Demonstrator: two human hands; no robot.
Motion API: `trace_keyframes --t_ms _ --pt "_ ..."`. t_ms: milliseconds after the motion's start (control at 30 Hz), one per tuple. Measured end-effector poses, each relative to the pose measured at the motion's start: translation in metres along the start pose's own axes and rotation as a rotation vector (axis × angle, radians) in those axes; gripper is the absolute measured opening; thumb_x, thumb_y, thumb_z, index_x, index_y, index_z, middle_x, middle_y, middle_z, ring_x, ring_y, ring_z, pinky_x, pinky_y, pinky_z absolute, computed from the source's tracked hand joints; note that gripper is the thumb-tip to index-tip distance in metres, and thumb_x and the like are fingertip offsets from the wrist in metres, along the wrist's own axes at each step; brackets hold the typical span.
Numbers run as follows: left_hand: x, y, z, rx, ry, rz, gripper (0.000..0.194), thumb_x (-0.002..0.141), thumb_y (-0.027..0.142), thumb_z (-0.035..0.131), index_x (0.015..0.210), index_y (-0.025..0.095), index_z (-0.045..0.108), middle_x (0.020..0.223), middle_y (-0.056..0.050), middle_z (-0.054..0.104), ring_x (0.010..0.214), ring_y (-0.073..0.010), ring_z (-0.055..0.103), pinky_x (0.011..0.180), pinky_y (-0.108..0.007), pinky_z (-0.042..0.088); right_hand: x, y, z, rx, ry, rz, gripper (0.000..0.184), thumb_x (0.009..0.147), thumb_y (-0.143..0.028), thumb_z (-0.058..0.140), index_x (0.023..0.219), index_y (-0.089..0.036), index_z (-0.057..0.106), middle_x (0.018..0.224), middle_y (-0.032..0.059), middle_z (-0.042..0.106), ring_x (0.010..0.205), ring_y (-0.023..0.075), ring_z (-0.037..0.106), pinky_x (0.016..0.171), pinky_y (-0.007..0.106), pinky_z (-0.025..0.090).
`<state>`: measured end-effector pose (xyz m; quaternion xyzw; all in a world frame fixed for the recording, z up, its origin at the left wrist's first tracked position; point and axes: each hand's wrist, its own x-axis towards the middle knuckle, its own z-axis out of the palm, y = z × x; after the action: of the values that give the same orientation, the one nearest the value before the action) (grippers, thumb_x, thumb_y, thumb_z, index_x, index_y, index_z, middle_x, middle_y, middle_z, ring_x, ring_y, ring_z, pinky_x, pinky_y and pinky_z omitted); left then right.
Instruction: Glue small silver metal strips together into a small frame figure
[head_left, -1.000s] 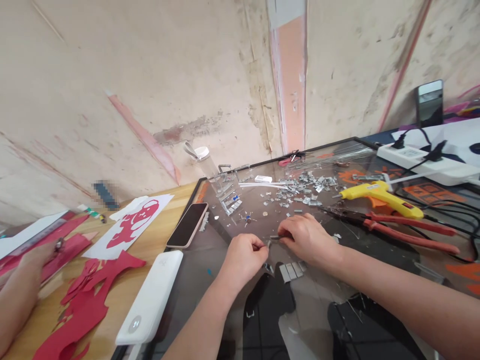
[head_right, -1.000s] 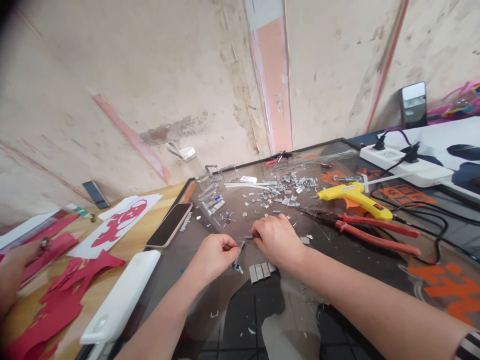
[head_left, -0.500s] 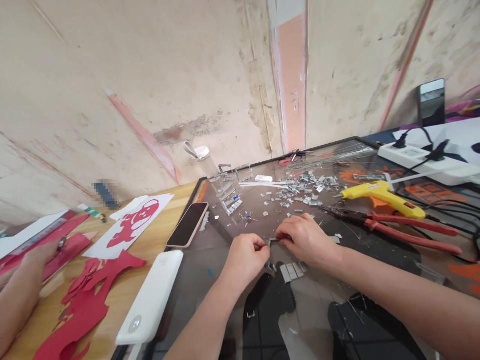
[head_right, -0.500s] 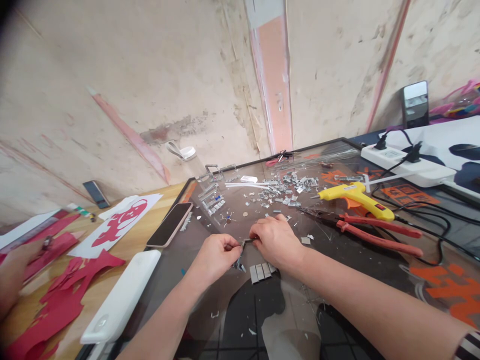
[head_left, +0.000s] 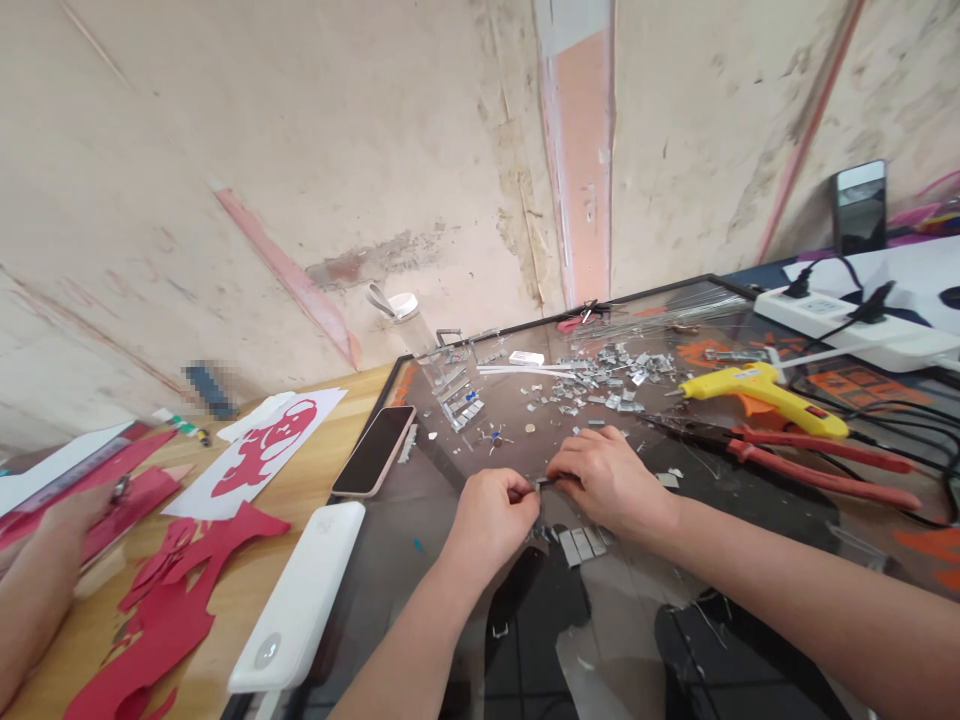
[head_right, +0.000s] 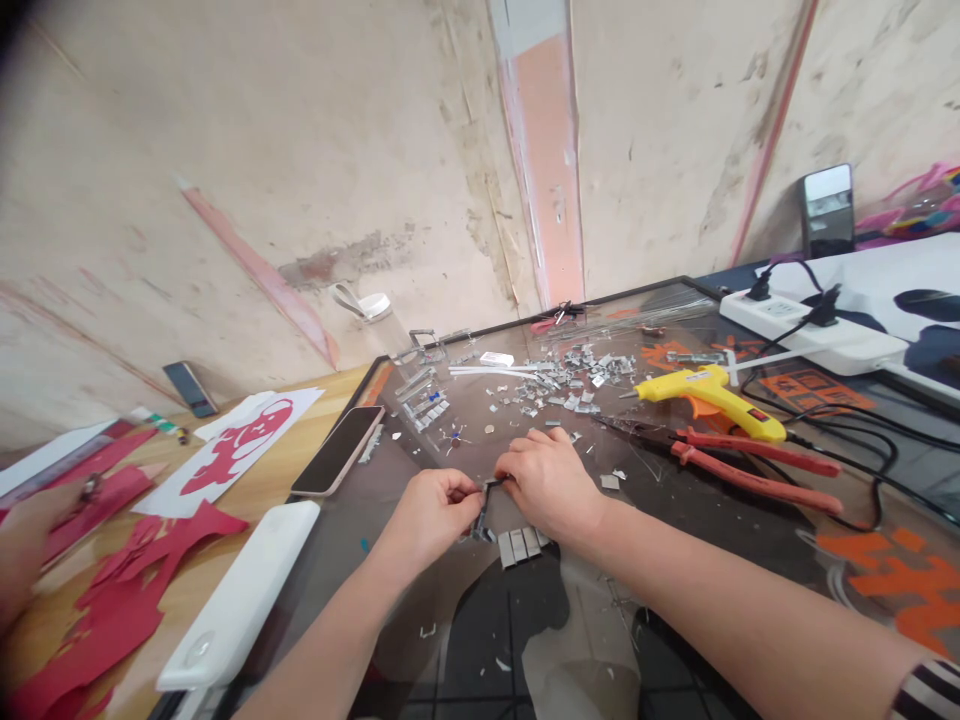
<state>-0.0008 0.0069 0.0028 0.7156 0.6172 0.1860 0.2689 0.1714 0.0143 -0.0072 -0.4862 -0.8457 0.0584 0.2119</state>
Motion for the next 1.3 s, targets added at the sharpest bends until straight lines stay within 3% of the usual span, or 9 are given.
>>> trace_keyframes --t_ms 567,767,867,1033,1300 --pt "0.0 -0.002 0.0 -0.064 -0.019 -0.005 0.015 0.072 0.019 0.052 0.064 0.016 0.065 0.056 0.001 0.062 0.054 -0.0117 0.057 0.053 -0.021 0.04 -0.002 -0.001 0.0 0.019 0.009 -0.014 0.015 0.082 -0.021 0.058 0.087 -0.025 0.071 0.086 0.0027 0.067 0.085 0.0195 0.053 0.074 0.033 0.025" --pt "0.002 -0.006 -0.004 -0.242 -0.046 -0.033 0.024 0.077 0.017 0.052 0.096 0.014 0.066 0.068 0.0 0.065 0.051 -0.0102 0.057 0.052 -0.022 0.044 -0.004 0.003 -0.01 0.042 0.022 0.013 0.017 0.08 -0.022 0.06 0.092 -0.023 0.071 0.092 0.003 0.069 0.089 0.0209 0.055 0.077 0.034 0.028" --pt "0.003 -0.007 -0.005 -0.295 -0.069 0.002 0.029 0.079 0.018 0.052 0.104 0.014 0.065 0.074 -0.002 0.066 0.053 -0.0102 0.058 0.054 -0.022 0.046 -0.006 0.013 -0.022 0.025 -0.027 0.045 0.015 0.078 -0.024 0.061 0.087 -0.024 0.072 0.089 0.0022 0.069 0.09 0.0219 0.057 0.078 0.034 0.031" --pt "0.006 -0.01 0.0 -0.313 -0.099 0.031 0.027 0.08 0.021 0.054 0.102 0.012 0.068 0.076 -0.004 0.068 0.052 -0.0107 0.058 0.054 -0.022 0.046 -0.009 0.033 -0.039 0.038 -0.154 0.139 0.016 0.073 -0.026 0.06 0.084 -0.023 0.071 0.083 0.0016 0.069 0.079 0.0199 0.061 0.072 0.03 0.038" --pt "0.008 -0.013 0.004 -0.29 -0.068 0.052 0.025 0.079 0.02 0.054 0.098 0.013 0.068 0.073 -0.002 0.066 0.048 -0.0093 0.055 0.052 -0.022 0.044 -0.01 0.035 -0.038 0.042 -0.229 0.183 0.02 0.07 -0.024 0.056 0.083 -0.025 0.071 0.078 0.0008 0.07 0.071 0.019 0.061 0.063 0.027 0.039"
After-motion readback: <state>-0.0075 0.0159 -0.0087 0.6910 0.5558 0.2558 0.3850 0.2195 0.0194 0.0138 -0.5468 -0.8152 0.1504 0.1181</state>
